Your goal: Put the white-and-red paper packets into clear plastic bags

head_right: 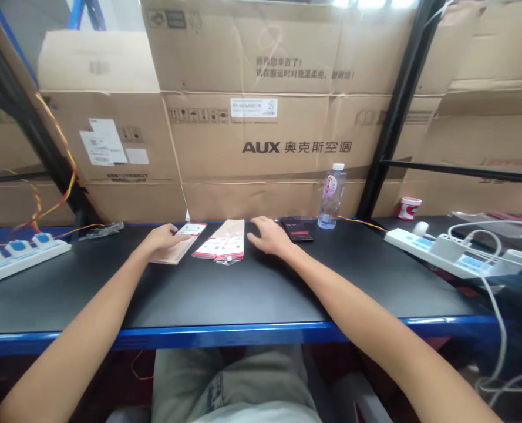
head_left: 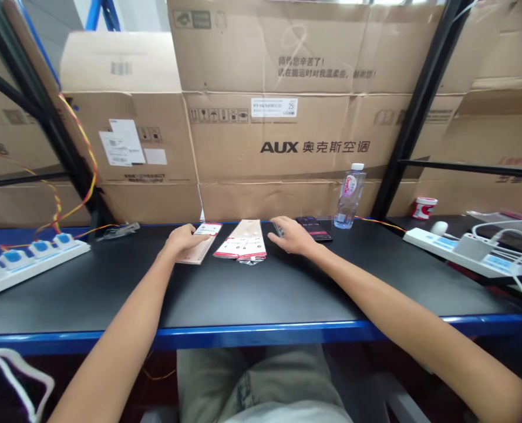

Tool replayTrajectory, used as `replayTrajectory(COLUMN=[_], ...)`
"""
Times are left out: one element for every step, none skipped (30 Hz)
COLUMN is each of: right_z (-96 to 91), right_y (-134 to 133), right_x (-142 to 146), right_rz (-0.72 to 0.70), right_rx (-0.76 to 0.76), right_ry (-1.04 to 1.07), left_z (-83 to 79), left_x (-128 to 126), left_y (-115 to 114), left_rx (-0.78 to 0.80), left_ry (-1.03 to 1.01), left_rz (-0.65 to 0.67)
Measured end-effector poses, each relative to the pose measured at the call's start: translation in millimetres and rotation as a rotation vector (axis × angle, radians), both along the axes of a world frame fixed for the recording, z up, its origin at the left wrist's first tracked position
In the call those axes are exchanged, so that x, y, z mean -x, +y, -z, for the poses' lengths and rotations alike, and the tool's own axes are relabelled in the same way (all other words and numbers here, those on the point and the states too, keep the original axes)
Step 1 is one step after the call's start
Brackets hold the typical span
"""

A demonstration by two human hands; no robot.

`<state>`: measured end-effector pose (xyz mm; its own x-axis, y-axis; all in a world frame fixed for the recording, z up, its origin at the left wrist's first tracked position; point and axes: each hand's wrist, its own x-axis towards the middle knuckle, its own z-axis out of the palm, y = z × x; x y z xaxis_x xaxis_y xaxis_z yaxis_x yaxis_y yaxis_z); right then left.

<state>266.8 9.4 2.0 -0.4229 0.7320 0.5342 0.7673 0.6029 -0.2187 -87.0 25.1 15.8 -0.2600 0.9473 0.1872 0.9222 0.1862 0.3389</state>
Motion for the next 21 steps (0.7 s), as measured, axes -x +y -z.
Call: replayTrajectory(right_z=[-0.6, -0.8, -0.8, -0.3, 0.6, 1.8, 3.3, 5.0, 6.8, 8.4, 9.9, 11.2, 12.1, 12.8, 13.3, 13.6, 13.7, 13.7, 13.5, 13.1, 12.6], right_y=[-6.0, -12.3, -18.4, -23.7, -27.7, -30.0, -30.4, -29.0, -26.2, -22.3, -17.9, -13.6, -9.6, -6.4, -4.1, -2.7, -2.2, -2.3, -2.9, -3.8, -4.9], right_x=[5.9, 12.8, 20.4, 27.8, 34.3, 39.4, 42.5, 43.4, 42.3, 39.7, 36.1, 32.1, 28.5, 25.7, 23.8, 22.9, 22.9, 23.5, 24.3, 25.2, 25.9], right_rz=[-0.141, -0.246, -0.310, -0.351, -0.362, -0.349, -0.324, -0.290, -0.255, -0.221, -0.185, -0.154, -0.127, -0.107, -0.098, -0.097, -0.102, -0.109, -0.115, -0.114, -0.106], right_rx=[-0.029, -0.037, -0.028, -0.005, 0.013, 0.033, 0.053, 0.075, 0.107, 0.145, 0.191, 0.241, 0.289, 0.327, 0.356, 0.373, 0.383, 0.388, 0.393, 0.400, 0.405], right_ry=[-0.011, -0.028, -0.048, -0.073, -0.072, -0.058, -0.044, -0.019, 0.014, 0.056, 0.105, 0.155, 0.195, 0.228, 0.248, 0.259, 0.265, 0.270, 0.275, 0.278, 0.280], left_z=[-0.8, -1.7, -2.8, -3.9, -4.7, -5.1, -5.0, -4.4, -3.2, -1.7, 0.0, 1.8, 3.4, 4.8, 5.6, 5.9, 5.4, 4.3, 2.6, 0.5, -1.8], left_x=[-2.7, -7.1, -12.8, -19.6, -26.9, -34.4, -41.8, -48.7, -55.0, -60.7, -65.8, -70.4, -74.5, -78.3, -81.9, -85.1, -88.1, -90.7, -92.9, -94.7, -95.9], left_y=[-1.9, -4.7, -7.9, -11.5, -15.1, -18.5, -21.5, -23.9, -25.9, -27.3, -28.3, -29.1, -29.9, -30.7, -31.8, -33.1, -34.9, -37.0, -39.3, -41.8, -44.1], left_rx=[-0.017, -0.051, -0.093, -0.125, -0.126, -0.107, -0.074, -0.041, -0.017, -0.003, 0.004, 0.008, 0.011, 0.015, 0.016, 0.013, 0.007, -0.001, -0.002, 0.002, 0.015], left_ry=[0.011, 0.020, 0.022, 0.004, -0.046, -0.120, -0.196, -0.262, -0.311, -0.345, -0.370, -0.394, -0.420, -0.446, -0.466, -0.476, -0.473, -0.459, -0.436, -0.410, -0.384], left_rz=[0.009, 0.031, 0.068, 0.132, 0.226, 0.332, 0.430, 0.500, 0.545, 0.571, 0.585, 0.601, 0.621, 0.642, 0.661, 0.674, 0.681, 0.685, 0.687, 0.691, 0.700])
